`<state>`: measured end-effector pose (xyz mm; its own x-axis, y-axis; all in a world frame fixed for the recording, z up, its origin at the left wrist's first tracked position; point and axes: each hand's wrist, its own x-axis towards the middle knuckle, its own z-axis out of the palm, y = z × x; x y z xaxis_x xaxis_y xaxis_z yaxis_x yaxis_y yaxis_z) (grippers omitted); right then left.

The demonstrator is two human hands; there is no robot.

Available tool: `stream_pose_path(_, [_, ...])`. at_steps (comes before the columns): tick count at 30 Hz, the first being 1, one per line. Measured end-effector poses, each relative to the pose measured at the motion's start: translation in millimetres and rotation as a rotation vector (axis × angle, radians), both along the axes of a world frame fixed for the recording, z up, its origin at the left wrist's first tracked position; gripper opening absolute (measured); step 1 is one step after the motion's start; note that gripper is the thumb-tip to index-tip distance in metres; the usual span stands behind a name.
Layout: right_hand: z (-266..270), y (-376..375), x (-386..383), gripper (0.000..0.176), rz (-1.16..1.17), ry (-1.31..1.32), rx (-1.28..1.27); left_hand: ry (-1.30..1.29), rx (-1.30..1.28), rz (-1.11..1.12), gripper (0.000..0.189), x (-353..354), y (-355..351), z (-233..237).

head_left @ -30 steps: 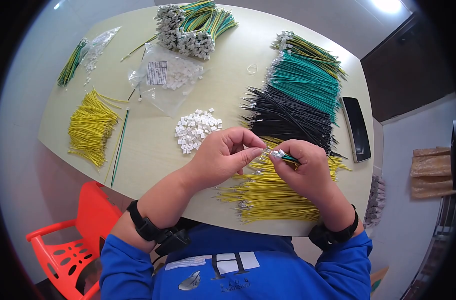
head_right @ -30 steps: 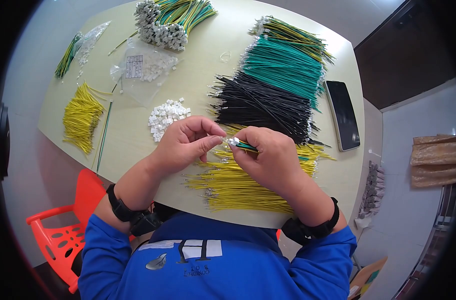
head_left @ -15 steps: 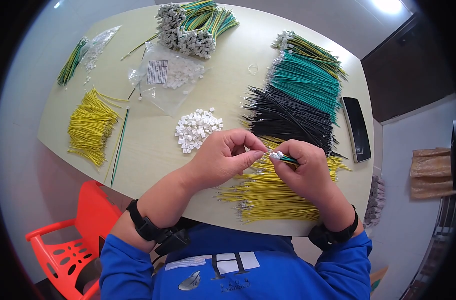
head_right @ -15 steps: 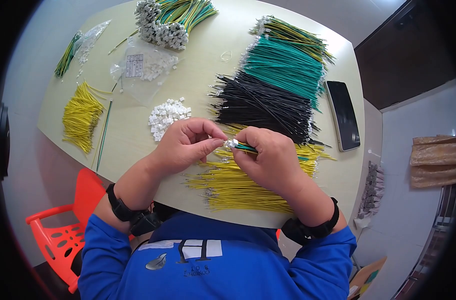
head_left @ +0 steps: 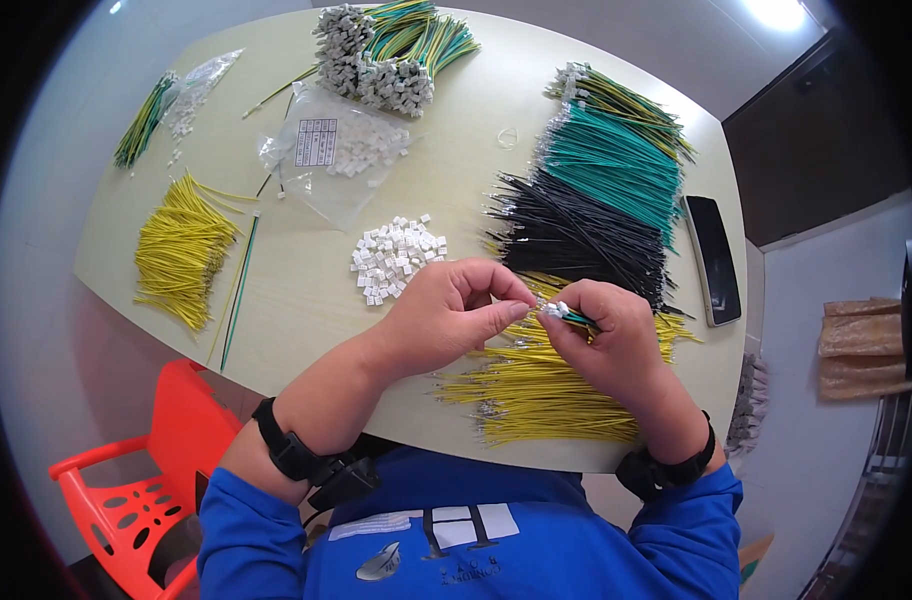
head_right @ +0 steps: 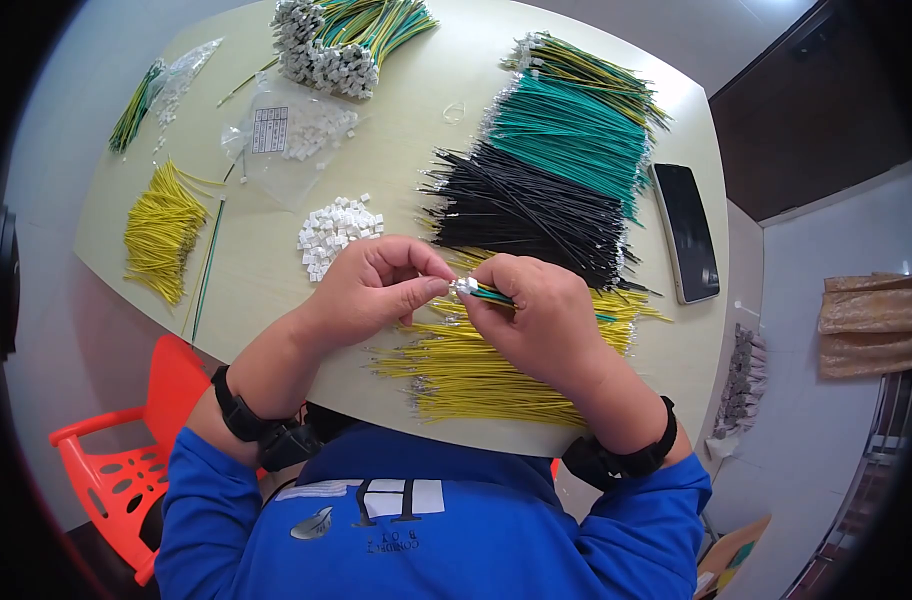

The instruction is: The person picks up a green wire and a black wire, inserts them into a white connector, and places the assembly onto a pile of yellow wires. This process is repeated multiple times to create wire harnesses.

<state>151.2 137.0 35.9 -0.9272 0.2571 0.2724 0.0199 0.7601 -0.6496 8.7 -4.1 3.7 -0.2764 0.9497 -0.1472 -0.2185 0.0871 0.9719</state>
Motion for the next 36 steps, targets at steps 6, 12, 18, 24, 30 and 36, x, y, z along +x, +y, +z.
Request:
stream_pose_path(6, [-1.4,-0.3,-0.1,0.008,0.014,-0.018,-0.016,0.004,0.005,-0.029,0.015,-1.3,0.1,-0.3])
stream_pose_path(12, [-0.5,-0.3,-0.2,0.007,-0.024,-0.032,-0.054,-0.013,0.012,0.013,0.015,0.5,1.0,0.1])
stream_pose_path(18, [0.8,-0.7,-0.1,0.007,-0.005,-0.021,-0.057,0.056,0.044,0.018,0.015,1.0,0.6,-1.5])
stream_pose_path(24, [-1.4,1.0,-0.8,0.007,0.017,-0.036,-0.043,0.087,0.051,0.024,0.013,1.8,0.3,-3.0])
stream_pose_path(30, [-5.9,0.9,-2.0,0.006,0.060,0.009,-0.027,0.135,0.081,0.047,0.008,4.8,0.9,-7.1])
stream_pose_path(36, [-8.0,0.7,-2.2,0.007,0.078,-0.001,-0.007,0.132,0.082,0.066,0.006,6.0,1.4,-6.7])
